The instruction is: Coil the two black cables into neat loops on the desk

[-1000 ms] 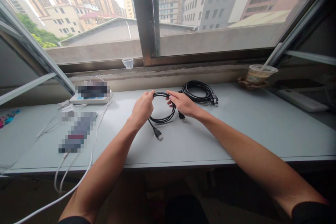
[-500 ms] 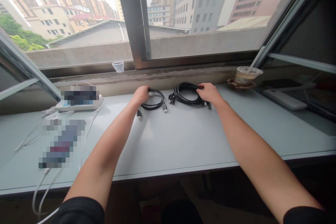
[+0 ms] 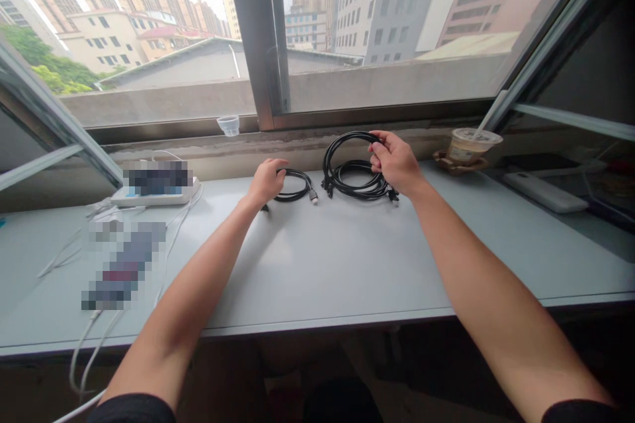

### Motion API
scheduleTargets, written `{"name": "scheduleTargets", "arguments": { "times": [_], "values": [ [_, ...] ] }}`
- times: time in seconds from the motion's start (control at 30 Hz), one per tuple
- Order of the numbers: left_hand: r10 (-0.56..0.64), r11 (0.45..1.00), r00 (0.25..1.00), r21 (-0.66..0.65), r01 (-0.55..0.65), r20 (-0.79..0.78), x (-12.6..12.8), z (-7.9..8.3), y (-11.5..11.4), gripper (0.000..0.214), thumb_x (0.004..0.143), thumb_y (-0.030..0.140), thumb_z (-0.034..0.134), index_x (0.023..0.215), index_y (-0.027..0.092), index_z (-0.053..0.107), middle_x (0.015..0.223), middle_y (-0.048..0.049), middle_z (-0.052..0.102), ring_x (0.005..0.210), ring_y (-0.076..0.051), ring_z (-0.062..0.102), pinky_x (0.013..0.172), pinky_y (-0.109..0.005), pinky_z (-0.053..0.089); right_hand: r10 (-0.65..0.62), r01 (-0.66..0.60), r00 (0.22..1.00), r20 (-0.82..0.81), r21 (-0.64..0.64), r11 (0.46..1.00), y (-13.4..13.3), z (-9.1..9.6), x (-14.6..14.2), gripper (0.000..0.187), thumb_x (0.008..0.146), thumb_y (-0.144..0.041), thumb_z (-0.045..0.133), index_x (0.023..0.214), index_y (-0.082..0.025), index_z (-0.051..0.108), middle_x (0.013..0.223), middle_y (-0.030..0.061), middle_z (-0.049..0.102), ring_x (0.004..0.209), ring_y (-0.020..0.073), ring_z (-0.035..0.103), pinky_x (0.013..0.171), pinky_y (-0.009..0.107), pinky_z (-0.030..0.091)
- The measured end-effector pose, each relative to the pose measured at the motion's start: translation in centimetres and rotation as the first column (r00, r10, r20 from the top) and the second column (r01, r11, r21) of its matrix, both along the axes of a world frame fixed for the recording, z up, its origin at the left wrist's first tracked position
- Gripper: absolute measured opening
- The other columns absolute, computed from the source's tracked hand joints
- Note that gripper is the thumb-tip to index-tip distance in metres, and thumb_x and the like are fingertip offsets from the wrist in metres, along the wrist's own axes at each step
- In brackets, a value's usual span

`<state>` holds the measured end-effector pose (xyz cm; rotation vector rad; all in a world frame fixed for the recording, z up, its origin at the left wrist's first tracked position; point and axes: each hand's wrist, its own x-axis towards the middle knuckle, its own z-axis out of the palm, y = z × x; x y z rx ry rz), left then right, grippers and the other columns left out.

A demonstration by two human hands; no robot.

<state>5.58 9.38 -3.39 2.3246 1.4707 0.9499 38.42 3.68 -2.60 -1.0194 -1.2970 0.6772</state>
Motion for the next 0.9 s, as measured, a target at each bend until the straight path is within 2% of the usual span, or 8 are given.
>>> {"name": "scheduleTargets", "arguments": {
  "times": [0.07,0.2,0.3,0.4,0.5,0.6,0.77,0.9],
  "values": [
    [-0.139,0.987,0.964,-0.053,0.155,0.229,-0.1,0.8,-1.7,0.036,0.099,0.022,0.059,0.131,0.016,0.074,0.126,-0.0141,0.077,0.118,-0.023,0.072,0.113,-0.040,0.052,0.059,-0.059,0.998,-0.023,0.027,0.998,-0.9,0.8,-1.4,0.042,0.090,-0.049,0.066,0.124,-0.027,0.058,0.095,0.0004,0.057,0.058,0.0100,0.041,0.049,0.025,0.036],
    [-0.329,0.887,0.782,-0.110,0.448,0.529,0.2,2.0,-5.5,0.052,0.091,0.041,0.077,0.135,0.014,0.072,0.123,-0.0170,0.079,0.113,-0.026,0.076,0.103,-0.039,0.058,0.223,-0.221,0.973,-0.058,0.035,0.975,-2.5,0.9,-5.5,0.045,0.090,-0.054,0.069,0.126,-0.028,0.061,0.097,0.0020,0.061,0.059,0.0110,0.045,0.050,0.027,0.040],
    [-0.315,0.894,0.741,-0.077,0.441,0.593,0.6,2.3,-8.2,0.053,0.087,0.050,0.081,0.126,0.014,0.077,0.122,-0.0161,0.079,0.109,-0.028,0.077,0.092,-0.036,0.061,0.328,-0.329,0.940,-0.092,0.003,0.944,-3.7,-0.1,-9.0,0.051,0.090,-0.059,0.070,0.129,-0.027,0.064,0.101,0.0039,0.067,0.065,0.0129,0.055,0.054,0.029,0.049],
    [-0.281,0.947,0.765,0.038,0.319,0.579,0.6,2.0,-10.0,0.041,0.090,0.047,0.078,0.114,0.014,0.081,0.113,-0.0127,0.082,0.100,-0.025,0.077,0.087,-0.033,0.062,0.386,-0.387,0.921,-0.046,-0.011,0.922,-4.9,-1.1,-11.7,0.055,0.092,-0.062,0.069,0.132,-0.024,0.069,0.107,0.0073,0.074,0.082,0.0194,0.068,0.076,0.039,0.062],
    [-0.282,0.958,0.776,0.120,0.261,0.565,0.2,1.3,-10.6,0.034,0.092,0.038,0.076,0.117,0.016,0.081,0.114,-0.0116,0.082,0.102,-0.024,0.078,0.093,-0.035,0.062,0.306,-0.318,0.939,0.159,0.056,0.946,-5.9,-1.5,-12.7,0.050,0.098,-0.059,0.064,0.132,-0.024,0.074,0.121,0.0104,0.075,0.106,0.0255,0.071,0.100,0.047,0.060],
    [-0.347,0.935,0.779,0.126,0.332,0.521,-0.3,0.5,-10.4,0.036,0.093,0.027,0.069,0.127,0.019,0.078,0.124,-0.0107,0.080,0.110,-0.025,0.078,0.096,-0.037,0.063,0.107,-0.190,0.931,0.350,0.212,0.959,-6.4,-1.4,-12.5,0.048,0.101,-0.052,0.063,0.140,-0.026,0.071,0.134,0.0129,0.068,0.120,0.0285,0.067,0.103,0.047,0.059],
    [-0.378,0.923,0.794,0.121,0.367,0.477,-0.7,0.1,-10.2,0.047,0.090,0.018,0.066,0.136,0.018,0.075,0.127,-0.0097,0.080,0.113,-0.028,0.077,0.100,-0.041,0.063,-0.043,-0.214,0.818,0.573,0.373,0.903,-6.8,-0.9,-11.8,0.035,0.104,-0.045,0.062,0.134,-0.031,0.074,0.128,0.0109,0.072,0.119,0.0290,0.066,0.109,0.050,0.055],
    [-0.427,0.904,0.807,0.157,0.398,0.409,-0.7,0.4,-10.5,0.047,0.092,0.018,0.068,0.138,0.019,0.074,0.134,-0.0097,0.077,0.123,-0.029,0.074,0.109,-0.042,0.058,-0.173,-0.190,0.759,0.627,0.469,0.863,-6.9,-0.8,-11.5,0.025,0.106,-0.040,0.061,0.122,-0.032,0.078,0.117,0.0097,0.076,0.107,0.0273,0.069,0.099,0.047,0.059]
  ]
}}
